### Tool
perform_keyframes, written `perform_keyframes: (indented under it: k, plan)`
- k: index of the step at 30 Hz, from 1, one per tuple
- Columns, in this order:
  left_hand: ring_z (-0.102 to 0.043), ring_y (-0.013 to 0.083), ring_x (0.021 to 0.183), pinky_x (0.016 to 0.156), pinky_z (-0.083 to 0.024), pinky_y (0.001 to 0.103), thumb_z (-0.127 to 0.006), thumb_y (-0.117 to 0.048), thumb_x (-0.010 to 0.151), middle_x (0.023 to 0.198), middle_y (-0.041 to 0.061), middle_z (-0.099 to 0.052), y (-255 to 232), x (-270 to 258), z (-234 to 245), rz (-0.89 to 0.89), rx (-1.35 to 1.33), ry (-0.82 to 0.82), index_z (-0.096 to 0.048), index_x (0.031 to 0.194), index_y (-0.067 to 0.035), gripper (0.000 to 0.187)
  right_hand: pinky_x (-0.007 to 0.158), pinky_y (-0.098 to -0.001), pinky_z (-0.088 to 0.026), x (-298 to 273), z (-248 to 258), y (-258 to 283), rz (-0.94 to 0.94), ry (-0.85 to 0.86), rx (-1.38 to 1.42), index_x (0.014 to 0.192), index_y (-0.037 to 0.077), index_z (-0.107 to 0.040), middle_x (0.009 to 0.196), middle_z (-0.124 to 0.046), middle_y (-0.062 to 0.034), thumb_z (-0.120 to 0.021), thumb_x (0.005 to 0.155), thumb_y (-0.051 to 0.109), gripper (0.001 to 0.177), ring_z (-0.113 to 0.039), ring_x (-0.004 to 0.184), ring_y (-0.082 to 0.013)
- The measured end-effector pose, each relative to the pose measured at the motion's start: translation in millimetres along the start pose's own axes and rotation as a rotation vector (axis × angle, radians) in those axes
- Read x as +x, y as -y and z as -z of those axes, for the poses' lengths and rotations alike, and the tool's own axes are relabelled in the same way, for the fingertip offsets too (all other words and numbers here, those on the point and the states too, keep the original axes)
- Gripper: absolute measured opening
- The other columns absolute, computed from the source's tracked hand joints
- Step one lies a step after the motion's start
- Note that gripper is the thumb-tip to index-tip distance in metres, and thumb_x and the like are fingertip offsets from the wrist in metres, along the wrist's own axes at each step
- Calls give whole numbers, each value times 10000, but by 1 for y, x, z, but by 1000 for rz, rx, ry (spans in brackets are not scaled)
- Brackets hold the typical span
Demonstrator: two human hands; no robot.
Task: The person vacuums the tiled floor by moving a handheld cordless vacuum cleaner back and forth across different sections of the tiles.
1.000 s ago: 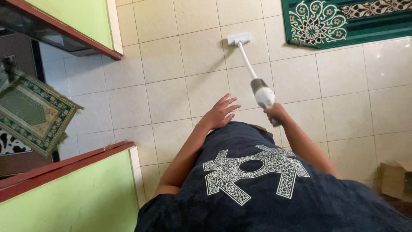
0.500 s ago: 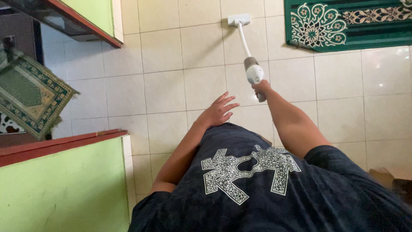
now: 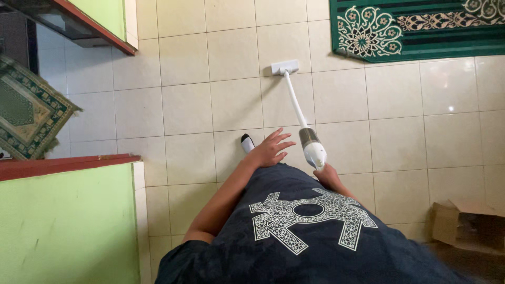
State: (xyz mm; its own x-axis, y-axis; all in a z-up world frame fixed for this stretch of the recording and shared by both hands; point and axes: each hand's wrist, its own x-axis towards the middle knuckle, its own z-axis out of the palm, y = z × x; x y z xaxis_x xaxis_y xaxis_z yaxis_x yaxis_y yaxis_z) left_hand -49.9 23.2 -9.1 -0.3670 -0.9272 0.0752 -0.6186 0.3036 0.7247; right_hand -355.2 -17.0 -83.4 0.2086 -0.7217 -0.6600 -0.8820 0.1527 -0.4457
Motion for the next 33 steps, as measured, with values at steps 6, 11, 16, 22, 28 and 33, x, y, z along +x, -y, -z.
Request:
perform_keyframes:
  k: [6, 11, 16, 22, 28, 33]
  plan:
    - [-261, 440, 1533, 1245, -288, 520, -674, -188, 931, 1585, 127, -438, -14, 2, -23, -10, 1, 37, -559, 1452, -230, 535, 768, -450, -572, -35, 23, -50, -26, 57, 4, 1010, -11, -754, 907, -763, -234, -710, 738, 217, 358, -744, 851, -353]
    - [-261, 435, 1545, 1253, -287, 519, -663, -182, 939, 1591, 126, -438, -8, 5, -21, -8, -6, 16, -555, 1460, -223, 533, 644, -460, -571, -14, 28, -41, -105, 78, 191, 969, -44, -705, 789, -742, -193, -697, 767, 174, 298, -737, 717, -318]
    - [-260, 434, 1535, 1239, -285, 523, -674, -180, 925, 1590, 130, -435, 2, 18, -14, -5, -10, 33, -557, 1452, -220, 542, 461, -428, -541, 66, 43, 14, -187, 103, 231, 869, -77, -680, 656, -671, -151, -708, 819, 166, 249, -660, 519, -248]
    - [-286, 412, 1540, 1254, -297, 505, -679, -187, 927, 1578, 113, -457, 21, 43, 24, -21, 42, -12, -568, 1441, -226, 526, 434, -407, -519, 171, 90, 114, -113, 69, 274, 828, -99, -654, 643, -648, -167, -696, 840, 140, 243, -634, 493, -240]
    - [-296, 415, 1528, 1243, -313, 502, -675, -193, 932, 1572, 113, -467, 48, 55, 54, -4, 48, -54, -589, 1434, -227, 510, 425, -410, -509, 247, 111, 185, -113, 89, 405, 855, -66, -626, 650, -624, -133, -712, 829, 105, 194, -608, 496, -222]
    - [-294, 416, 1528, 1237, -324, 499, -672, -198, 933, 1576, 104, -462, 68, 61, 74, 16, 61, -42, -588, 1442, -233, 517, 452, -394, -519, 246, 93, 186, -130, 51, 214, 885, -78, -675, 668, -662, -139, -688, 860, 165, 244, -643, 510, -239]
